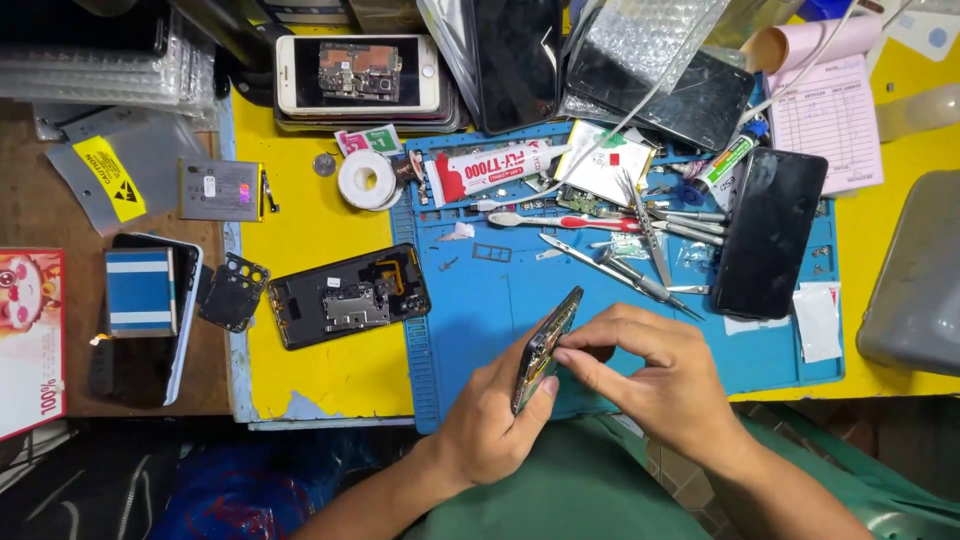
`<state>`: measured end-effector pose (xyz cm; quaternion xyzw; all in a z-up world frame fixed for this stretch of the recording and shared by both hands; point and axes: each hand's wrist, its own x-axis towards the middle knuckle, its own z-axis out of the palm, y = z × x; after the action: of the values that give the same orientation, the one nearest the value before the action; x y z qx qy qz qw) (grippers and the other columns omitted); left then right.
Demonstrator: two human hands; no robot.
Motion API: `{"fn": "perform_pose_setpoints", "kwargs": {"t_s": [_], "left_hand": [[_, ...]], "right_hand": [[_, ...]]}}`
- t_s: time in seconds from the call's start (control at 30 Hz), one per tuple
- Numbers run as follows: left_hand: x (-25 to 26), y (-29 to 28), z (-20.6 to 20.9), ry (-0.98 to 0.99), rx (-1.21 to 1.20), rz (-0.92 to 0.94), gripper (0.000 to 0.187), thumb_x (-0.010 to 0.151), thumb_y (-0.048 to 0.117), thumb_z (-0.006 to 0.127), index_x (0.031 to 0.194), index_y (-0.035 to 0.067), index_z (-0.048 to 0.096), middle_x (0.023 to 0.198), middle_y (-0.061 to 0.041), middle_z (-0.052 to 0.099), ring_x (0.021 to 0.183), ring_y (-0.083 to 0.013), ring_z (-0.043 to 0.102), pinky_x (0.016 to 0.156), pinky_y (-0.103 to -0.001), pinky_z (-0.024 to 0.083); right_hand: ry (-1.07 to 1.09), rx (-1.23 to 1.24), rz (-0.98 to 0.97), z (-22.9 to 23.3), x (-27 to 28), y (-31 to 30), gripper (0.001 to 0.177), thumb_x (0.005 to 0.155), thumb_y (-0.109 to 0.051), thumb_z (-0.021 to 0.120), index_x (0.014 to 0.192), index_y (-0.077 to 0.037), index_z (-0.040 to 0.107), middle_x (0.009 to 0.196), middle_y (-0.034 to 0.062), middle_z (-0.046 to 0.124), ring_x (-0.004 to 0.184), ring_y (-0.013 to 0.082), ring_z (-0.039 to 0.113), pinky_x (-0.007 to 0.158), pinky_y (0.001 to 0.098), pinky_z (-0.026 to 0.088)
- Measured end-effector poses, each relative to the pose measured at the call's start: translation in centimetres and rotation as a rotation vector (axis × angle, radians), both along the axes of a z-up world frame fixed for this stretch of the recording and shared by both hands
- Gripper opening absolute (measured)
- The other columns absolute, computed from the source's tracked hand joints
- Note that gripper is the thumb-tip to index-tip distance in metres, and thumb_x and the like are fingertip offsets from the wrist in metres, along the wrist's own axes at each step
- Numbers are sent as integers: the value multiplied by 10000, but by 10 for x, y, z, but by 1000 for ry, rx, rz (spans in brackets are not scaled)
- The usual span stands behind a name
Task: The person replaces a battery and a screen on a mobile phone, connects internal flex cables, and prepares wiring components for another assembly.
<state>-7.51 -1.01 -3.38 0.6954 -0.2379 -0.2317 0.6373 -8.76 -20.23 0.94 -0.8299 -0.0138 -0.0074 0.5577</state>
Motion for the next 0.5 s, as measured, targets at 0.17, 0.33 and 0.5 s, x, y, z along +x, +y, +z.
{"fn": "perform_pose_setpoints", "kwargs": {"t_s": [0.17, 0.33, 0.5], "left_hand": [[3, 7, -3, 158, 132, -80, 489, 1042, 315, 462, 1455, 52, 461, 1283, -141, 657, 1115, -310, 648, 935, -395, 503], [3, 5, 1, 314, 209, -211, 519, 1024, 356, 448, 1487, 122, 457, 1337, -125, 659, 1156, -326, 654, 920, -417, 508], [-15, 7, -38, 186, 436, 9, 594, 906, 373, 602, 1424, 84, 578, 1385, -116, 707, 1331, -273, 635, 1079, -356, 466]], "right_hand": [[-146, -79, 148, -1, 9, -11, 153, 849, -97, 789, 985, -39, 751, 875, 72, 748, 758, 182, 706, 684, 282, 588], [-43, -94, 252, 1, 19, -26, 105, 866, -144, 792, 911, -73, 730, 810, 44, 712, 696, 172, 672, 631, 295, 547], [61, 52, 314, -12, 11, -40, 87, 953, -211, 733, 949, -129, 705, 884, 10, 672, 771, 158, 681, 697, 279, 536]]}}
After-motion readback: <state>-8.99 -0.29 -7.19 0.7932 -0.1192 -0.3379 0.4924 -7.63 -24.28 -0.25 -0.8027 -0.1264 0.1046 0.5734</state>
